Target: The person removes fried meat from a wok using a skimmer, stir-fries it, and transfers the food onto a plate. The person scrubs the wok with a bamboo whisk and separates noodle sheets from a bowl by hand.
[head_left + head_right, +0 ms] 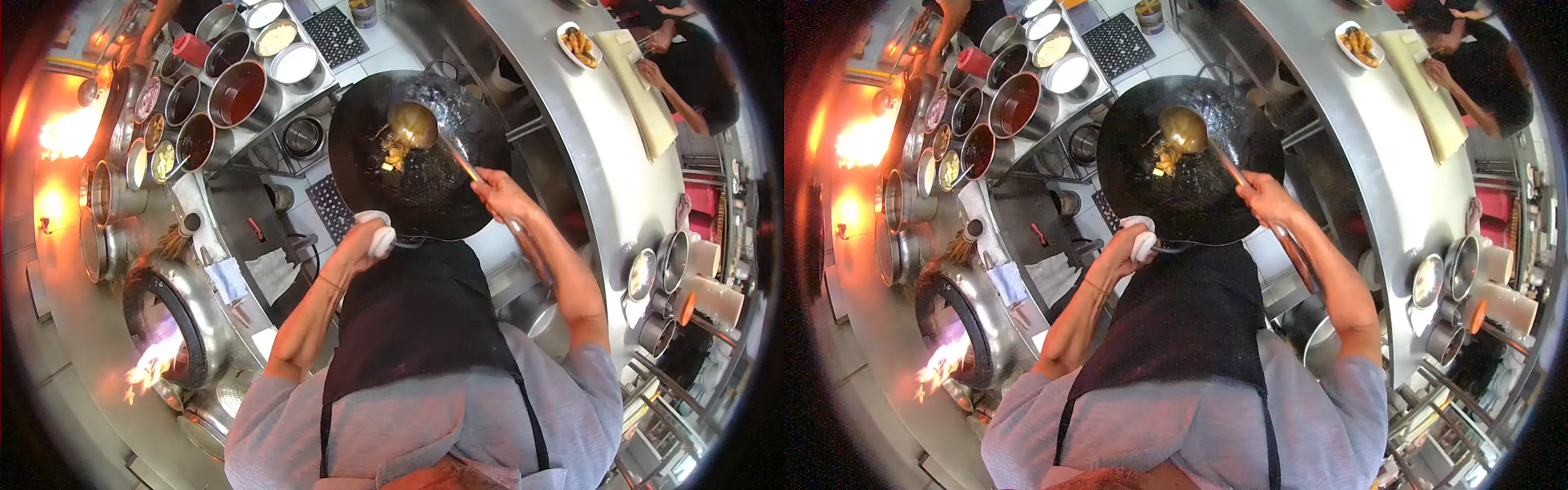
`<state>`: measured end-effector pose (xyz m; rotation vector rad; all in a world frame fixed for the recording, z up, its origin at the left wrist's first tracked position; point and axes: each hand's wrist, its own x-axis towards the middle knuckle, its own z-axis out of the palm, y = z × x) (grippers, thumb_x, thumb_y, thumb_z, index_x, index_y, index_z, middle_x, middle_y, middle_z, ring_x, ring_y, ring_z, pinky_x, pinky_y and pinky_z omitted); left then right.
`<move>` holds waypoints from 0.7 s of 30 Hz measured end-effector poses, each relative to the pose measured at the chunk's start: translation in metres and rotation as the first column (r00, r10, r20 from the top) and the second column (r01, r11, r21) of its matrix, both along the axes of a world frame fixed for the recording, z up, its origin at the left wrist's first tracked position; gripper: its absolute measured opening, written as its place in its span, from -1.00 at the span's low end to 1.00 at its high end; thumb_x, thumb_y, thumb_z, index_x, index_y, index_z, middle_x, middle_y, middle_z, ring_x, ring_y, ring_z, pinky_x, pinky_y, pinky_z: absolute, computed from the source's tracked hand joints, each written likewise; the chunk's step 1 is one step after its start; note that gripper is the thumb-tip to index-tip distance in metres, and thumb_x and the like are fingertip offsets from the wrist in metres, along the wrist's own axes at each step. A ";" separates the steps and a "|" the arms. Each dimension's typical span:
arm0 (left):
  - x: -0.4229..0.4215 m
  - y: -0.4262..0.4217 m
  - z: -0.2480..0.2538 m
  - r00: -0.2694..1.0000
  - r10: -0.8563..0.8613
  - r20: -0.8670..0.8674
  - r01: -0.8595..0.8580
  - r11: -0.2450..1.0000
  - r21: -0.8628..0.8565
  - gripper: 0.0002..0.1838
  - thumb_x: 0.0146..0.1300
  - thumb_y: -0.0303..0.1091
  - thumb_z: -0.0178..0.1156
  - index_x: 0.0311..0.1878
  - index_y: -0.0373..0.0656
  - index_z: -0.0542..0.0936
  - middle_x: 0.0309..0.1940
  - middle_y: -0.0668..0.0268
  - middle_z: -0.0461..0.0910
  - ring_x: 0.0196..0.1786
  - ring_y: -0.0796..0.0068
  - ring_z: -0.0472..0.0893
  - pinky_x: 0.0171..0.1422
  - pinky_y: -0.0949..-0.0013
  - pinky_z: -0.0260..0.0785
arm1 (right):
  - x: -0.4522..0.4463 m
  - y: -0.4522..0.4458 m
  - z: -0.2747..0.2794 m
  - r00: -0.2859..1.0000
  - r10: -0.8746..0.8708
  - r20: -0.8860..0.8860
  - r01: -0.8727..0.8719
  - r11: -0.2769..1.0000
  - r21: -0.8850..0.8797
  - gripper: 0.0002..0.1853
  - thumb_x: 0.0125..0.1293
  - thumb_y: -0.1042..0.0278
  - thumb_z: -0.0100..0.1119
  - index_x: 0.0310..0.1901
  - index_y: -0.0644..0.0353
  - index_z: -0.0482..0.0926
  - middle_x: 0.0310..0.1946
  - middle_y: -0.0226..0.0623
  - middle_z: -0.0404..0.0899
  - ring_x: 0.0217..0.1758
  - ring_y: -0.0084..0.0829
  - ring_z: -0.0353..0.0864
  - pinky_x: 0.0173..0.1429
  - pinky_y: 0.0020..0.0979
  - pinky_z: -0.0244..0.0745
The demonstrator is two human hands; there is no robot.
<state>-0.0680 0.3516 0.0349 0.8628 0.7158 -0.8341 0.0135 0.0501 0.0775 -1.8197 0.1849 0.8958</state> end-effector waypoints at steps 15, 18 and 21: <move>-0.014 -0.011 -0.051 0.993 0.001 -0.120 0.006 0.998 0.056 -0.84 0.32 -0.28 0.02 -0.37 -0.09 0.46 -0.58 0.30 0.48 -0.64 0.45 0.47 -0.70 0.45 0.26 | -0.074 0.027 -0.006 0.794 -0.065 -0.605 0.432 0.760 0.486 -0.92 0.43 0.34 -0.02 -0.15 0.12 0.40 -0.53 -0.54 0.31 -0.76 -0.79 0.16 -0.81 -0.65 0.10; -0.014 -0.006 -0.058 1.000 -0.015 -0.024 0.014 0.999 -0.041 -0.86 0.32 -0.28 0.02 -0.34 -0.08 0.47 -0.59 0.31 0.49 -0.63 0.45 0.50 -0.69 0.44 0.29 | -0.065 0.024 -0.001 0.774 -0.049 -0.632 0.466 0.719 0.515 -0.79 0.44 0.34 -0.03 0.04 0.17 0.42 -0.53 -0.53 0.30 -0.75 -0.80 0.15 -0.81 -0.66 0.11; -0.007 -0.012 -0.044 0.984 0.037 -0.173 -0.018 0.994 0.108 -0.87 0.31 -0.27 0.04 -0.27 -0.10 0.48 -0.55 0.30 0.52 -0.60 0.41 0.53 -0.65 0.41 0.35 | -0.047 0.013 0.017 0.773 -0.046 -0.633 0.498 0.661 0.561 -0.70 0.44 0.34 -0.03 0.15 0.20 0.39 -0.52 -0.53 0.30 -0.75 -0.80 0.13 -0.81 -0.67 0.10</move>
